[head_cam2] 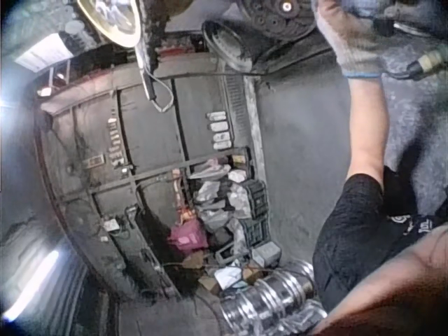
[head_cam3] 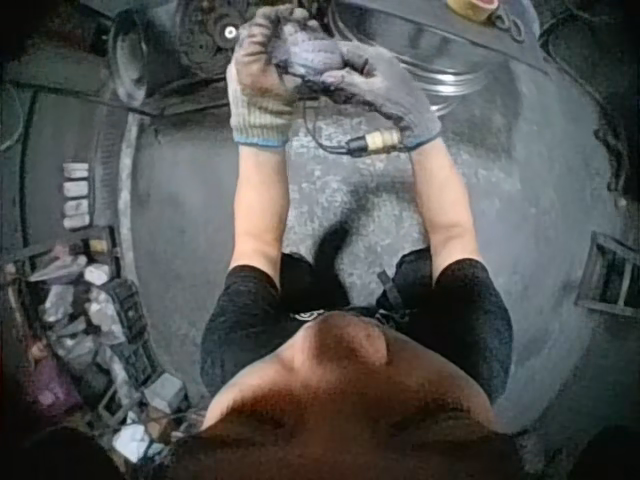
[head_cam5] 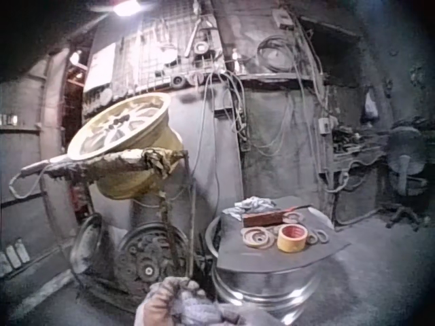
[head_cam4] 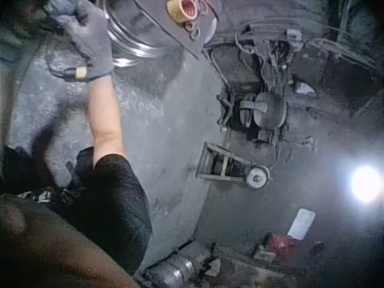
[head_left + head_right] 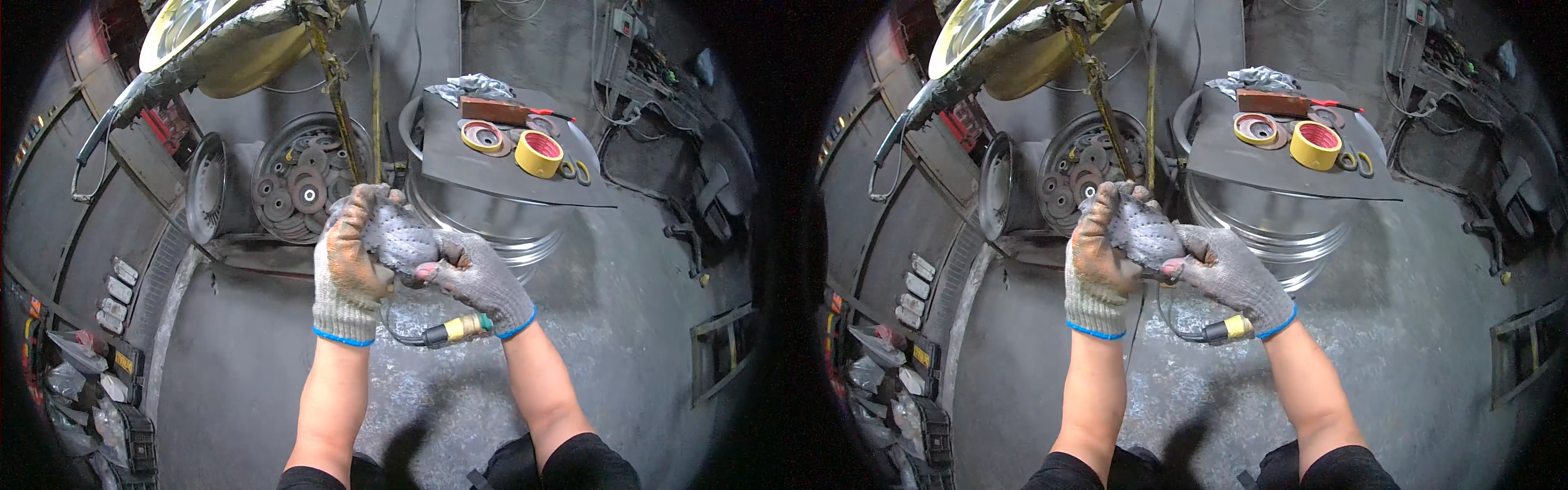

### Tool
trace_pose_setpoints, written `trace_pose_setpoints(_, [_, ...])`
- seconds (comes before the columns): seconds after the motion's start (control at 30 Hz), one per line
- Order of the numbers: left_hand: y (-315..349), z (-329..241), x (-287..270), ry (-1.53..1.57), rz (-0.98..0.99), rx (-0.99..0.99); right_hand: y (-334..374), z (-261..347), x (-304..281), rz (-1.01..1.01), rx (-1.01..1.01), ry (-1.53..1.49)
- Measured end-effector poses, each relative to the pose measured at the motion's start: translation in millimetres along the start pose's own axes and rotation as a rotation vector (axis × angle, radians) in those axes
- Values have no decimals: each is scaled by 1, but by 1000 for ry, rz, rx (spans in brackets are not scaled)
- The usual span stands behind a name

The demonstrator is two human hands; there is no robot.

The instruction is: The person uses a die grinder to sand the inner spokes of a silver car wheel mounted on a rack, then handles several pieces of purple abrasive material and cuts one using scissors.

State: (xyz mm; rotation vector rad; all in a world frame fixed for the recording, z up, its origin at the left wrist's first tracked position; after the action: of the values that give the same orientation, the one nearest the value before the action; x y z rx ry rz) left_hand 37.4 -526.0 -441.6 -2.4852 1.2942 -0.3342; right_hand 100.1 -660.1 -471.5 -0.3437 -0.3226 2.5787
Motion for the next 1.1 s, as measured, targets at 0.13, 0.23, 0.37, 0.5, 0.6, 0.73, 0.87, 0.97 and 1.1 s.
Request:
trace_pose_setpoints(0.13, [-2, 19, 5, 522, 111, -268, -6, 5, -1, -78, -220, -12])
trace_pose_setpoints(0.23, [-4, 13, 7, 553, 119, -234, -7, -6, -12, -191, -123, 50])
trace_pose_setpoints(0.37, [-5, -5, -21, 445, -141, 7, -6, 12, -18, -295, -186, 463])
trace_pose_setpoints(0.5, [26, -77, 31, -466, -12, 627, -1, -18, -11, -354, 9, -511])
trace_pose_setpoints(0.6, [43, -84, 56, -729, 2, 732, -1, 8, -13, -394, 23, -826])
trace_pose_setpoints(0.73, [45, -65, 76, -914, 121, 728, 8, 13, -49, -541, -111, -591])
trace_pose_setpoints(0.87, [32, -66, 69, -435, 370, 455, 12, 17, -75, -644, -226, -319])
trace_pose_setpoints(0.97, [11, -22, 28, 175, 126, -55, 10, 16, -67, -541, -201, -174])
trace_pose_setpoints(1.1, [15, -2, 47, 170, 183, -356, 7, 23, -36, -393, -122, -170])
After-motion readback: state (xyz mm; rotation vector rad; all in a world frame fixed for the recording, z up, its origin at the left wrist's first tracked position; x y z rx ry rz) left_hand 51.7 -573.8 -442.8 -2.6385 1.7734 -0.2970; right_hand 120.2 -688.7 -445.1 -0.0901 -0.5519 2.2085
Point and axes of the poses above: each hand's wrist, its own y-axis away from the middle knuckle, its own x-axis out of the palm, z = x × y, the point moved 10 cm from there along -y, towards the middle knuckle, and after that the axes turned 9 degrees about -x, right-handed, at the moved point
